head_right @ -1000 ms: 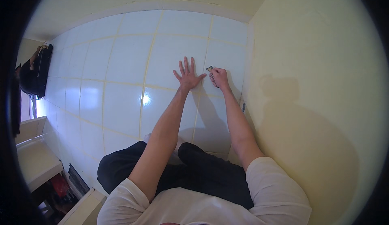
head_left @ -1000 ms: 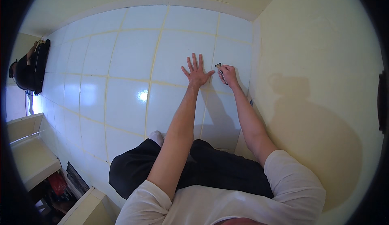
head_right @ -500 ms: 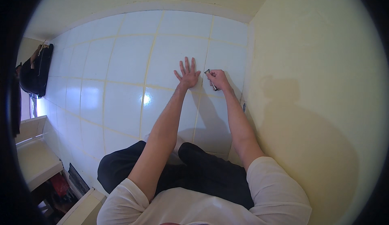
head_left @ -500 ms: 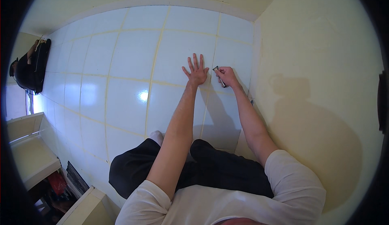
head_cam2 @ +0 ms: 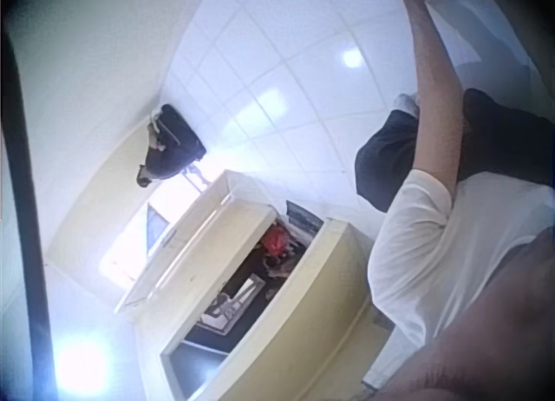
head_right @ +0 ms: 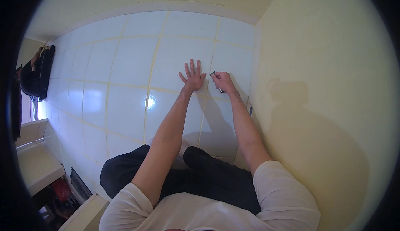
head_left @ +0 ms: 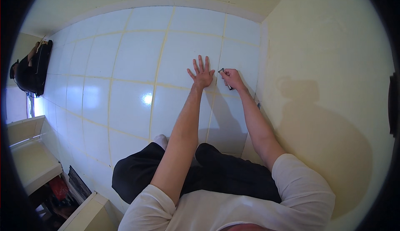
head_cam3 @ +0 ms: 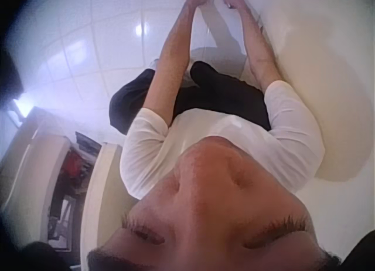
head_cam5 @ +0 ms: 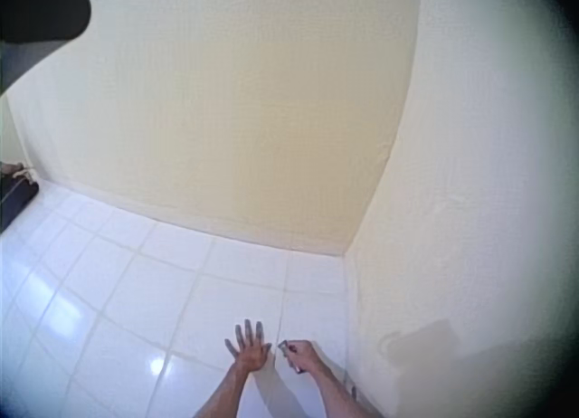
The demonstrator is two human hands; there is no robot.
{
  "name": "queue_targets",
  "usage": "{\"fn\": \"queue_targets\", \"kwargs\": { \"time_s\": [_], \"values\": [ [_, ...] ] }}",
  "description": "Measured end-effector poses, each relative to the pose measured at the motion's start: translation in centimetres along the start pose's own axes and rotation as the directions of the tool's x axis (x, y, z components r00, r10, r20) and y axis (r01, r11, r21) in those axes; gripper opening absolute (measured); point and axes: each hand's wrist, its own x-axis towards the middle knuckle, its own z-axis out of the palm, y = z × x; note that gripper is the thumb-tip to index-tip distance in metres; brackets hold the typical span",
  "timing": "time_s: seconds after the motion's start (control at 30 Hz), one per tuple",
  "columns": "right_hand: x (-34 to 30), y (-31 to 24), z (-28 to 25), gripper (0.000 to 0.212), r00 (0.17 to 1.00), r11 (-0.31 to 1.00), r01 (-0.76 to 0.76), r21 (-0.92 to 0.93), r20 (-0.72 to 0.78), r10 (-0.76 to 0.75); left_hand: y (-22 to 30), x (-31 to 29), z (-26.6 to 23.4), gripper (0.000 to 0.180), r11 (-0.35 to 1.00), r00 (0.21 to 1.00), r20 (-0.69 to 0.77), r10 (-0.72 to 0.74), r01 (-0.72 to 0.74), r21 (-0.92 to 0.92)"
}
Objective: The person scrapes the seams between the floor tiles using a handheld scraper.
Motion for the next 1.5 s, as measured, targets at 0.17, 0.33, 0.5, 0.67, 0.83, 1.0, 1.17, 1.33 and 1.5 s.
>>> {"fn": "queue_targets", "kwargs": {
  "time_s": [0.17,0.33,0.5,0.67,0.83,1.0,1.17,1.33,1.5],
  "values": [
    [0.7,0.1,-0.8,0.032,0.995,0.996,-0.056,-0.074,0.082,0.062,0.5,0.2,-0.1,0.077,1.0,1.0,0.001,0.01,-0.01,-0.007],
    [0.3,0.4,0.3,0.032,0.998,0.999,-0.047,-0.003,-0.03,0.047,0.1,0.0,0.0,0.077,1.0,1.0,0.001,0.005,-0.005,-0.002],
    [0.9,0.2,-0.4,0.033,0.996,0.989,-0.074,-0.128,0.05,0.081,0.4,0.3,-0.2,0.077,1.0,1.0,0.01,0.002,-0.002,0.009],
    [0.1,-0.4,0.5,0.034,0.997,0.997,-0.066,-0.035,-0.038,0.065,-0.1,0.1,0.1,0.077,1.0,1.0,0.0,-0.009,0.009,0.016],
    [0.7,-0.3,-0.4,0.036,0.995,0.993,-0.087,-0.084,0.043,0.091,0.5,0.3,-0.1,0.078,1.0,1.0,-0.006,0.005,-0.005,0.002],
    [0.3,-0.4,0.3,0.037,0.998,0.998,-0.057,-0.013,-0.028,0.057,-0.1,0.0,0.0,0.077,1.0,1.0,-0.014,0.005,-0.005,0.01],
    [0.8,-0.3,-0.3,0.038,0.995,0.994,-0.091,-0.064,0.041,0.094,0.4,0.4,-0.2,0.077,1.0,1.0,0.0,-0.001,0.001,0.017],
    [0.3,-0.8,0.3,0.036,0.997,0.994,-0.078,-0.072,-0.009,0.078,0.0,0.0,-0.1,0.076,1.0,1.0,-0.001,-0.008,0.008,0.013],
    [1.2,-0.3,0.1,0.034,0.989,0.993,-0.113,-0.038,0.09,0.116,0.1,-0.1,-0.9,0.078,1.0,1.0,-0.011,-0.005,0.006,0.012]
  ]
}}
